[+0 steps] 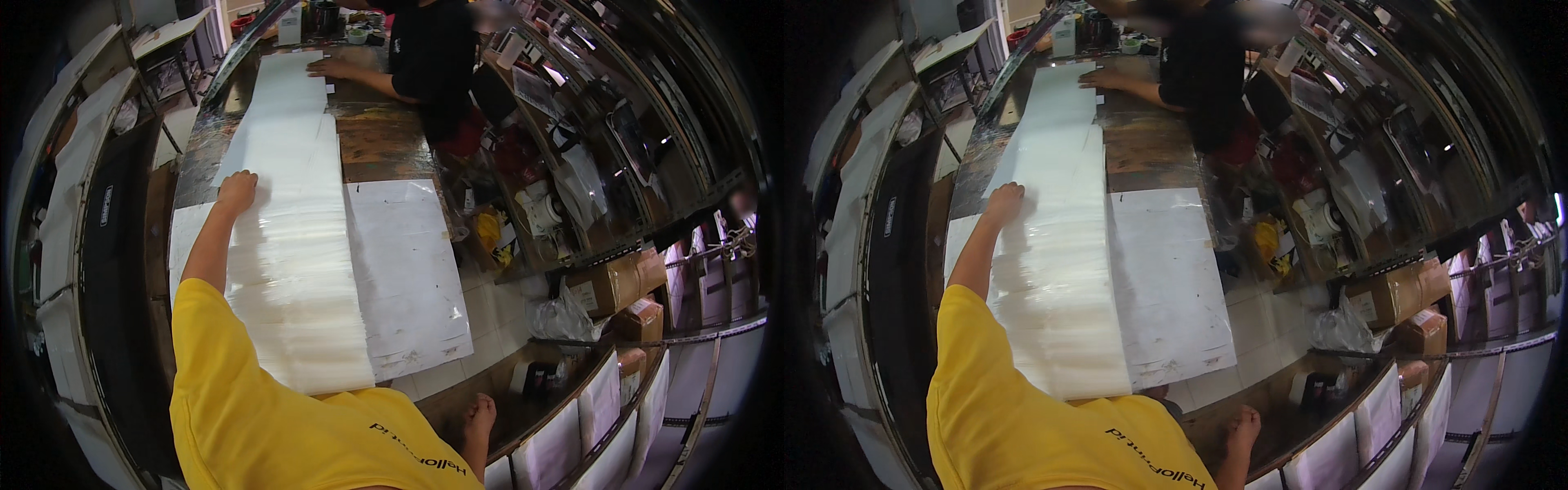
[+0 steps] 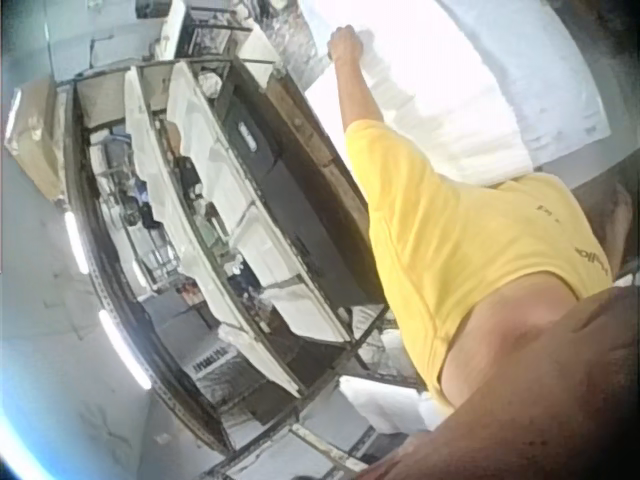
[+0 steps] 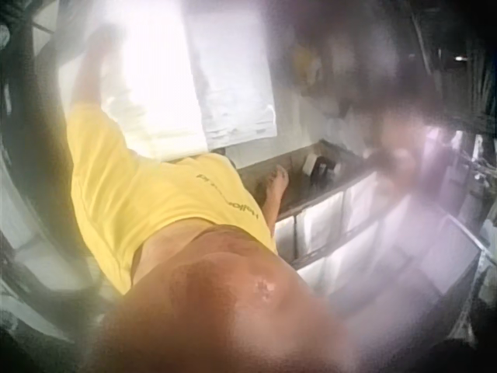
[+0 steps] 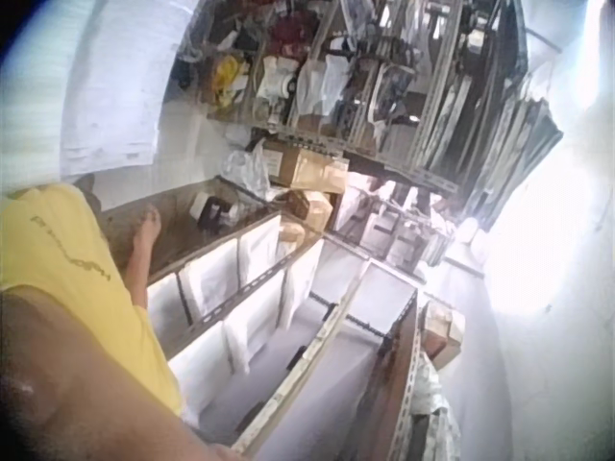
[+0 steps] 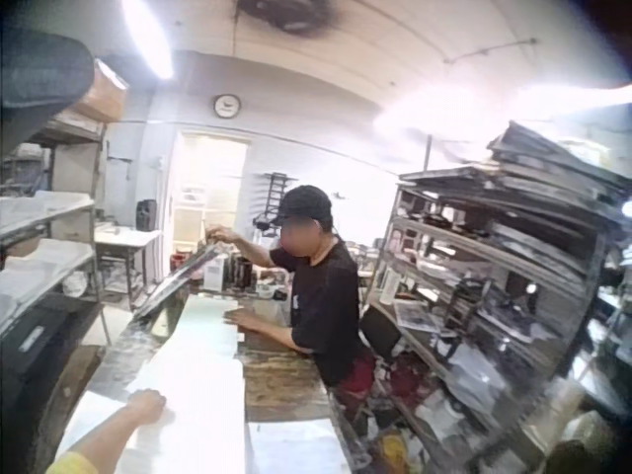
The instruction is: The person repeatedly picks up white sheets from a table and places them onto a nearby metal rack. The person handles the sheets one at a time, moving between the table and the rack throughout the clip.
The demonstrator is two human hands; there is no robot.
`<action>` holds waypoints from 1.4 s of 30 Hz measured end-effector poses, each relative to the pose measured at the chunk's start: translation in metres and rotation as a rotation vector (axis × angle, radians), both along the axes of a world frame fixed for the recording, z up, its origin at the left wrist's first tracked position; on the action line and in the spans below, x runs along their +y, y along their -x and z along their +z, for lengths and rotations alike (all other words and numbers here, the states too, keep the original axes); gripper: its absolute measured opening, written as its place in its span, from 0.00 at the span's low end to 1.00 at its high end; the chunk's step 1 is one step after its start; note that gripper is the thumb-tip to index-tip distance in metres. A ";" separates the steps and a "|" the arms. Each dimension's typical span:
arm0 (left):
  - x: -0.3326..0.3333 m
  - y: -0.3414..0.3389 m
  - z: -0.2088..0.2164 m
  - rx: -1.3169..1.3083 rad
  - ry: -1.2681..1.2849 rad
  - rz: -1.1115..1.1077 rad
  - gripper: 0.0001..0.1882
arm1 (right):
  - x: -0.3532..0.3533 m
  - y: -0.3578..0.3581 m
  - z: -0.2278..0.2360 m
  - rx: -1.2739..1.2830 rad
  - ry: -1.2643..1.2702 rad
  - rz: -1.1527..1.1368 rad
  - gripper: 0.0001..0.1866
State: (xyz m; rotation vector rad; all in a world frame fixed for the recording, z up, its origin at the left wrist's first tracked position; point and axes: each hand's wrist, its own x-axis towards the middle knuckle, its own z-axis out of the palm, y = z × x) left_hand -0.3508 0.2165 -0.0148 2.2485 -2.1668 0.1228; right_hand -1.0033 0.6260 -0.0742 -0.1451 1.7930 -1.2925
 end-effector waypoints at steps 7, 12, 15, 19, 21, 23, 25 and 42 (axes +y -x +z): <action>-0.006 -0.015 0.000 0.074 -0.014 -0.210 0.07 | -0.011 -0.002 0.014 0.030 0.011 -0.042 0.02; -0.004 -0.016 -0.012 -0.048 0.057 -0.257 0.08 | -0.026 -0.012 0.021 0.003 0.006 -0.026 0.04; -0.002 -0.011 -0.012 -0.160 0.033 -0.220 0.09 | -0.038 -0.015 0.025 0.022 0.088 -0.007 0.05; -0.009 0.025 0.020 -0.033 0.141 -0.301 0.10 | -0.067 -0.020 0.052 0.055 0.198 0.036 0.05; -0.012 0.070 0.043 0.040 0.295 -0.466 0.11 | -0.086 -0.024 0.077 0.070 0.242 0.118 0.05; -0.006 0.128 0.065 0.137 0.343 -0.596 0.10 | -0.115 -0.040 0.100 0.121 0.296 0.226 0.06; 0.013 0.188 0.084 0.216 0.310 -0.705 0.09 | -0.141 -0.061 0.123 0.206 0.412 0.429 0.11; 0.178 0.544 0.151 0.929 -0.078 -1.217 0.10 | -0.173 0.079 0.190 0.532 0.276 0.853 0.16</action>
